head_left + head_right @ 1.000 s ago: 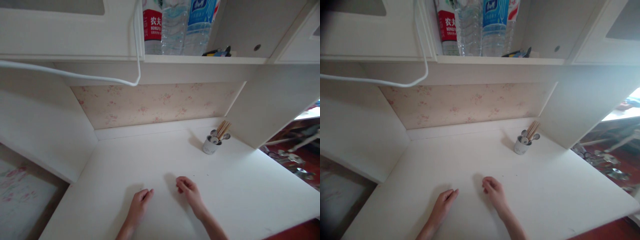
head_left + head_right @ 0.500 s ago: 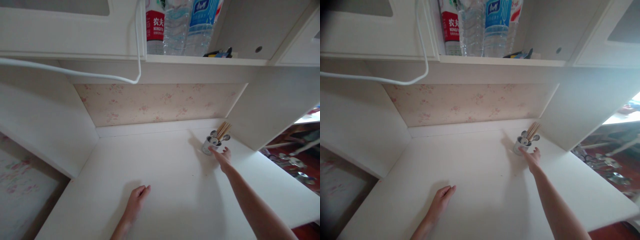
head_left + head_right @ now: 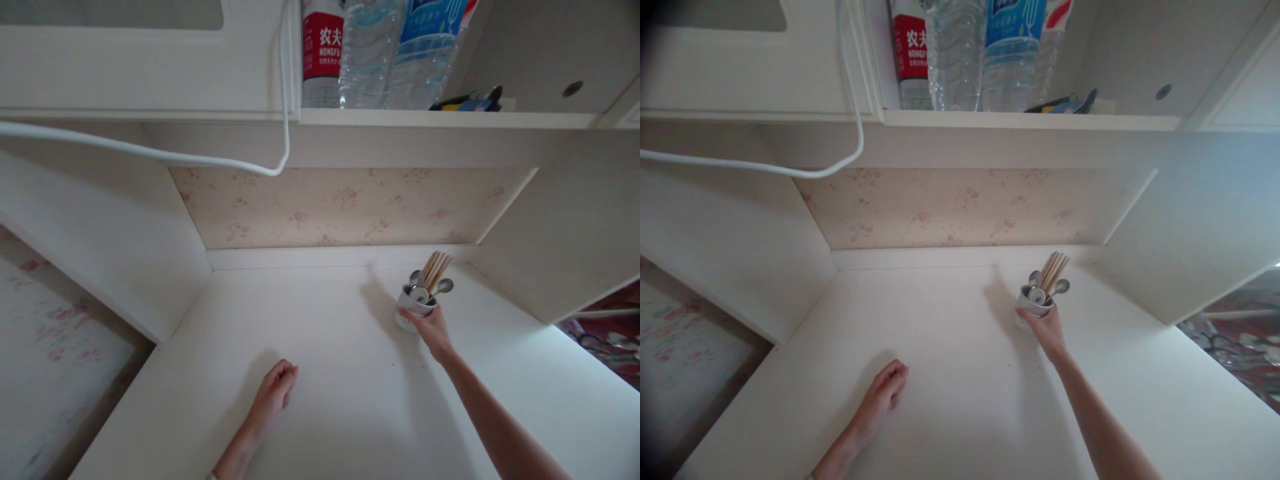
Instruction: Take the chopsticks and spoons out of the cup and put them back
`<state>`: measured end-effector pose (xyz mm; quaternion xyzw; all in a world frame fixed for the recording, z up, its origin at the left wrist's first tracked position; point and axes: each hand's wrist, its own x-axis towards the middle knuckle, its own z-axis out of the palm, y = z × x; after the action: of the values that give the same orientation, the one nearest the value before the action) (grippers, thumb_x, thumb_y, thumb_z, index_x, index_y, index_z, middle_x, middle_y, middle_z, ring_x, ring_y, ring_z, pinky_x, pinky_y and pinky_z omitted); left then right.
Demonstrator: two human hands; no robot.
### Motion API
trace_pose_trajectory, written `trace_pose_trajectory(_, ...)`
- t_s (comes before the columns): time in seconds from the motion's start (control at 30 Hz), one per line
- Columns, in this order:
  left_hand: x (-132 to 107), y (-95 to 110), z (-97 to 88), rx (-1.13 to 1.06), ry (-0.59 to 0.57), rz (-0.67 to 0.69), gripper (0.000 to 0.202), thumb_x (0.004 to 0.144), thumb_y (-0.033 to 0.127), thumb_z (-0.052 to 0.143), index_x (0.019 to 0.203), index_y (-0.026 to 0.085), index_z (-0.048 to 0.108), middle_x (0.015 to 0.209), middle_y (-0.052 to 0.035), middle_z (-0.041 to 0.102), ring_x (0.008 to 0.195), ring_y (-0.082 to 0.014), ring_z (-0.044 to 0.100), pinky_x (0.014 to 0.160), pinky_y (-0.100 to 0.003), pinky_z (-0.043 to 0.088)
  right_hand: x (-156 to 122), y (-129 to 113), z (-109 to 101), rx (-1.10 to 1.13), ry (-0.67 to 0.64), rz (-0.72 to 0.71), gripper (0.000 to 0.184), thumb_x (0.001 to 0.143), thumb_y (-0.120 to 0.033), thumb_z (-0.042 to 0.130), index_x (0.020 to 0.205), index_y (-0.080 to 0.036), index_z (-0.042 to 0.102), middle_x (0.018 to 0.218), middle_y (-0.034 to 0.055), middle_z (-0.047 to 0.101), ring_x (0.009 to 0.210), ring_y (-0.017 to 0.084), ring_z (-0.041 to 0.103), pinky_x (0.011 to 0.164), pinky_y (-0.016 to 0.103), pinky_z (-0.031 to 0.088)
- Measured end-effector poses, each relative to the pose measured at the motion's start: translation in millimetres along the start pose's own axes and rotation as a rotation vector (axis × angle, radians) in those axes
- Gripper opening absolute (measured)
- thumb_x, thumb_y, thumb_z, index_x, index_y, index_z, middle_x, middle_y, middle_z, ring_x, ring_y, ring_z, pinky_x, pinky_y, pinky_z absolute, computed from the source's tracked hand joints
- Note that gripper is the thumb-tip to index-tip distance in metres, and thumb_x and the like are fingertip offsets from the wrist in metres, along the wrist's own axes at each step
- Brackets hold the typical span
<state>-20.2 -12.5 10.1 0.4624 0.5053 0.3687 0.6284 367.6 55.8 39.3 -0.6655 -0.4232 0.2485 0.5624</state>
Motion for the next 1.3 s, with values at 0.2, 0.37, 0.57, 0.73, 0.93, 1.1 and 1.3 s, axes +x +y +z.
trace_pose_trajectory(0.2,14,38,35.5,-0.549,-0.157,0.093,0.06,0.08,0.042,0.068,0.133,0.031,0.042,0.121,-0.0054,0.058,0.097,-0.0167,0.06,0.078,-0.029,0.046,-112,-38,31,0.213,-0.555,0.184,0.043,0.072,-0.04,0.072,0.106,-0.017,0.059,0.096,0.0055,0.068,0.091,0.024,0.061,0.081,0.037,0.049)
trace_pose_trajectory(0.37,18,47,62.8,-0.804,-0.205,-0.161,0.062,0.084,0.061,0.055,0.128,0.018,0.053,0.111,-0.0107,0.067,0.093,-0.0242,0.065,0.081,-0.036,0.05,-181,-55,64,0.431,-0.89,0.315,0.044,0.068,-0.033,0.07,0.107,-0.017,0.061,0.099,0.0052,0.068,0.093,0.024,0.061,0.082,0.035,0.047)
trace_pose_trajectory(0.57,3,22,55.6,-1.012,-0.123,-0.267,0.059,0.082,0.064,0.054,0.112,0.014,0.063,0.097,-0.0104,0.072,0.085,-0.0243,0.069,0.071,-0.034,0.053,-209,-58,86,0.594,-0.981,0.636,0.047,0.071,-0.048,0.064,0.104,-0.015,0.061,0.086,0.0073,0.07,0.078,0.023,0.066,0.071,0.031,0.049)
trace_pose_trajectory(0.73,-2,12,42.6,-1.146,-0.093,-0.244,0.056,0.083,0.06,0.056,0.106,0.009,0.066,0.088,-0.0116,0.073,0.077,-0.0213,0.069,0.075,-0.034,0.055,-211,-65,93,0.708,-0.994,0.982,0.061,0.076,-0.065,0.052,0.101,-0.01,0.061,0.08,0.0121,0.071,0.067,0.021,0.068,0.066,0.03,0.051)
trace_pose_trajectory(0.93,2,23,23.0,-1.216,0.02,-0.187,0.048,0.08,0.058,0.063,0.097,0.013,0.065,0.083,-0.0075,0.072,0.068,-0.0188,0.069,0.064,-0.032,0.058,-220,-63,94,0.843,-1.016,1.094,0.065,0.074,-0.061,0.06,0.104,-0.004,0.061,0.08,0.0149,0.072,0.063,0.022,0.068,0.063,0.03,0.052)
trace_pose_trajectory(1.1,8,23,16.6,-1.117,0.11,-0.256,0.04,0.078,0.052,0.068,0.09,0.015,0.063,0.068,-0.0025,0.067,0.05,-0.0111,0.062,0.048,-0.021,0.052,-228,-55,92,0.792,-1.028,1.091,0.065,0.073,-0.062,0.063,0.105,-0.006,0.062,0.083,0.0144,0.073,0.069,0.023,0.069,0.066,0.031,0.052)
trace_pose_trajectory(1.3,-6,16,28.5,-1.013,0.07,-0.287,0.034,0.078,0.043,0.071,0.096,0.017,0.06,0.066,0.0001,0.064,0.051,-0.0112,0.061,0.051,-0.022,0.052,-232,-59,100,0.741,-0.989,1.066,0.064,0.07,-0.06,0.067,0.108,-0.009,0.061,0.088,0.0124,0.073,0.079,0.023,0.069,0.075,0.033,0.051)
